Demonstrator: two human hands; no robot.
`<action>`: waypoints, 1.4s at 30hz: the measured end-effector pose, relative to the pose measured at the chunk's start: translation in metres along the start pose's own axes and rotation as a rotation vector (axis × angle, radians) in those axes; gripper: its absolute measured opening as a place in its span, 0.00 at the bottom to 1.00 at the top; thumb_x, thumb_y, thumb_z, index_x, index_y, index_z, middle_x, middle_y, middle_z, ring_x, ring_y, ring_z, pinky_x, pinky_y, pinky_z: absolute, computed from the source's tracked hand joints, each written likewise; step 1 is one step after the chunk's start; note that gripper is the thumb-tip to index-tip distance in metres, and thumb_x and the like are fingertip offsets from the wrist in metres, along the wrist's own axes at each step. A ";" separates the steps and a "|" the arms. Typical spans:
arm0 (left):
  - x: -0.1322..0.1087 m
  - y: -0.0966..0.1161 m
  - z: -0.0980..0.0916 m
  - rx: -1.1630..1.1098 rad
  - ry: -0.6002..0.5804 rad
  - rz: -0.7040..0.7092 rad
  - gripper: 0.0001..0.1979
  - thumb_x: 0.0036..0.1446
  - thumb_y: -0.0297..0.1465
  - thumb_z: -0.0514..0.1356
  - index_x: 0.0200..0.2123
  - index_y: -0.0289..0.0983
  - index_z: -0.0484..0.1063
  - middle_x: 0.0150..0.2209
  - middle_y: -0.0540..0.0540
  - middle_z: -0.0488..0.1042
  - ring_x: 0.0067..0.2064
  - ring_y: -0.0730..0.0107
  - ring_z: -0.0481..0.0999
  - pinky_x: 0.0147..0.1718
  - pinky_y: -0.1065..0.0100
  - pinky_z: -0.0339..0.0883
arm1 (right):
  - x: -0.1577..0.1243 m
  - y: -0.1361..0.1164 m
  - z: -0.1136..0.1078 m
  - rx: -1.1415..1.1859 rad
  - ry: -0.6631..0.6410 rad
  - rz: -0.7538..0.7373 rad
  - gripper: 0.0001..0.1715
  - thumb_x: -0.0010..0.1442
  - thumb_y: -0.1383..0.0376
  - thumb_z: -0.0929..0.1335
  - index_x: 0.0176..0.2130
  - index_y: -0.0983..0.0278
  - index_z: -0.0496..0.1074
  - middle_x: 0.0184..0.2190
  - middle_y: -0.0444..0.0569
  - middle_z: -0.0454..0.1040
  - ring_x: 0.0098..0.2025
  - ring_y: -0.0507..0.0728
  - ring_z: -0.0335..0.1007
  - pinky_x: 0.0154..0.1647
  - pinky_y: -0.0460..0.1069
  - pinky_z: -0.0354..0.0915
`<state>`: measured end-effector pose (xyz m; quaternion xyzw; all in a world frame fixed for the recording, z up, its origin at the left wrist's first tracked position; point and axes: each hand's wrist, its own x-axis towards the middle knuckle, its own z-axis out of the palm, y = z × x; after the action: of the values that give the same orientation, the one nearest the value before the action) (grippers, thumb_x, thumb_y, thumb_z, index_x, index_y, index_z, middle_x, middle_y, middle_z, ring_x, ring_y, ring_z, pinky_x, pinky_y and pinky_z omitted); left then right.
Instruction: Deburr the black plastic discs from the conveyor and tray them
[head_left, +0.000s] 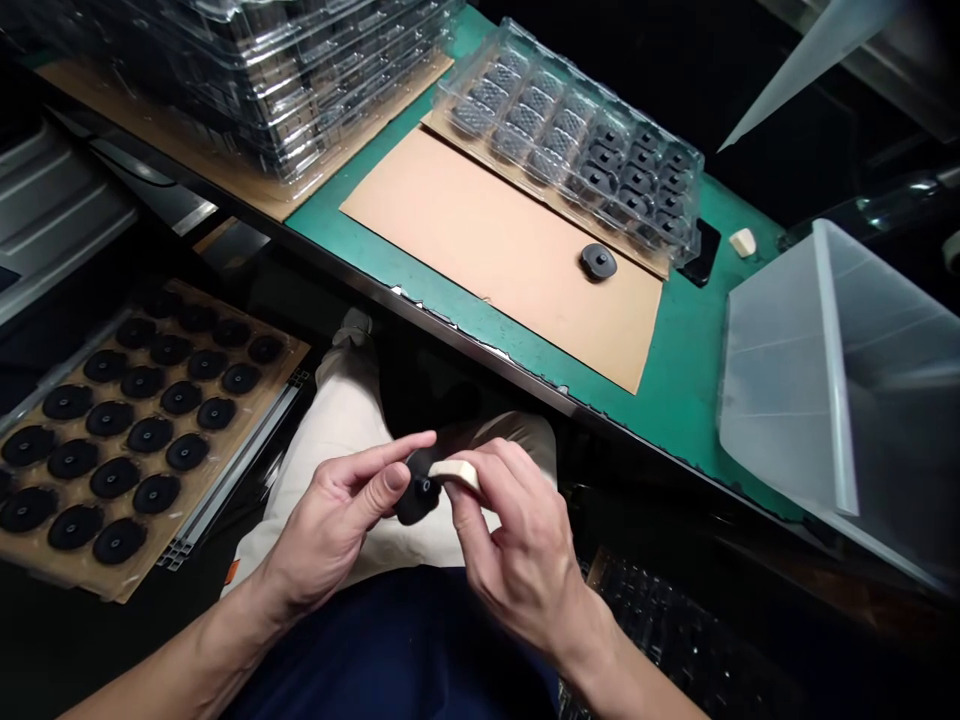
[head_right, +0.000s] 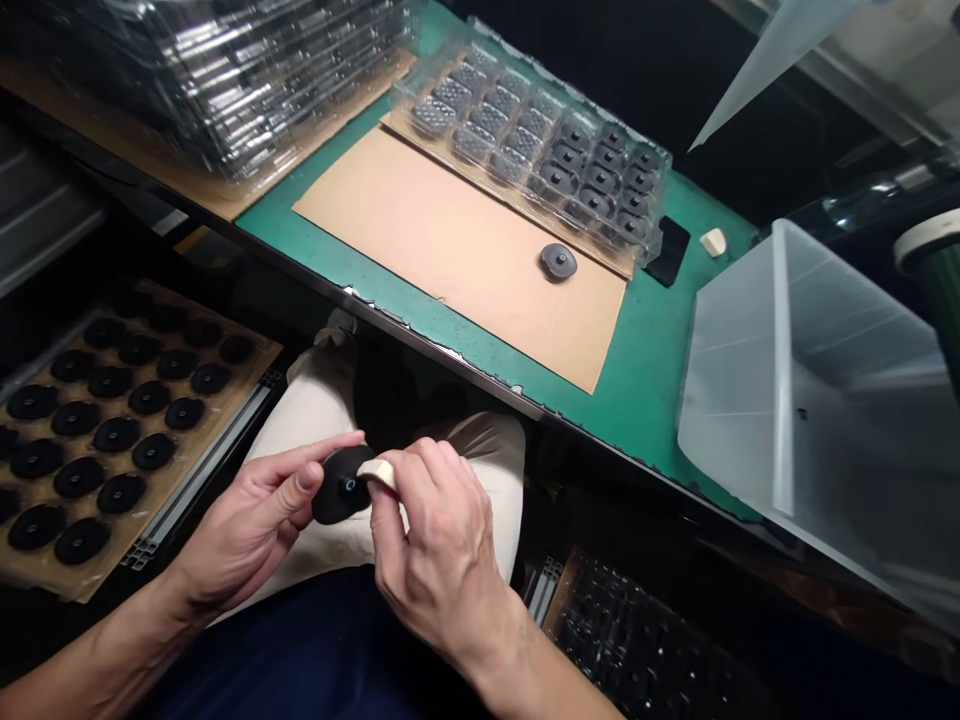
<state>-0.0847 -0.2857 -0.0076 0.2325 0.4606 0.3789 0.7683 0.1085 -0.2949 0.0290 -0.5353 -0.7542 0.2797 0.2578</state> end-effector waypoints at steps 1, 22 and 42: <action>0.001 0.002 -0.001 0.024 -0.034 -0.062 0.21 0.62 0.44 0.67 0.54 0.41 0.82 0.42 0.44 0.83 0.41 0.68 0.78 0.42 0.72 0.71 | 0.001 0.002 -0.001 -0.031 -0.016 -0.029 0.10 0.74 0.69 0.61 0.46 0.66 0.73 0.38 0.52 0.69 0.38 0.59 0.62 0.41 0.55 0.58; 0.007 0.004 0.005 -0.264 0.016 0.122 0.25 0.53 0.27 0.74 0.55 0.46 0.80 0.51 0.46 0.82 0.54 0.67 0.78 0.56 0.72 0.70 | 0.015 -0.002 -0.001 0.265 -0.076 0.176 0.14 0.74 0.62 0.64 0.34 0.63 0.69 0.27 0.43 0.64 0.28 0.53 0.59 0.30 0.50 0.55; -0.004 0.002 -0.009 -0.156 -0.140 -0.272 0.20 0.65 0.42 0.65 0.57 0.40 0.80 0.50 0.42 0.81 0.52 0.65 0.75 0.48 0.73 0.68 | 0.009 0.010 -0.014 -0.100 -0.128 -0.180 0.12 0.72 0.68 0.62 0.49 0.66 0.73 0.38 0.51 0.71 0.37 0.58 0.62 0.41 0.56 0.58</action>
<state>-0.0946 -0.2875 -0.0086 0.1337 0.4023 0.2886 0.8585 0.1218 -0.2819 0.0326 -0.4587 -0.8270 0.2512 0.2062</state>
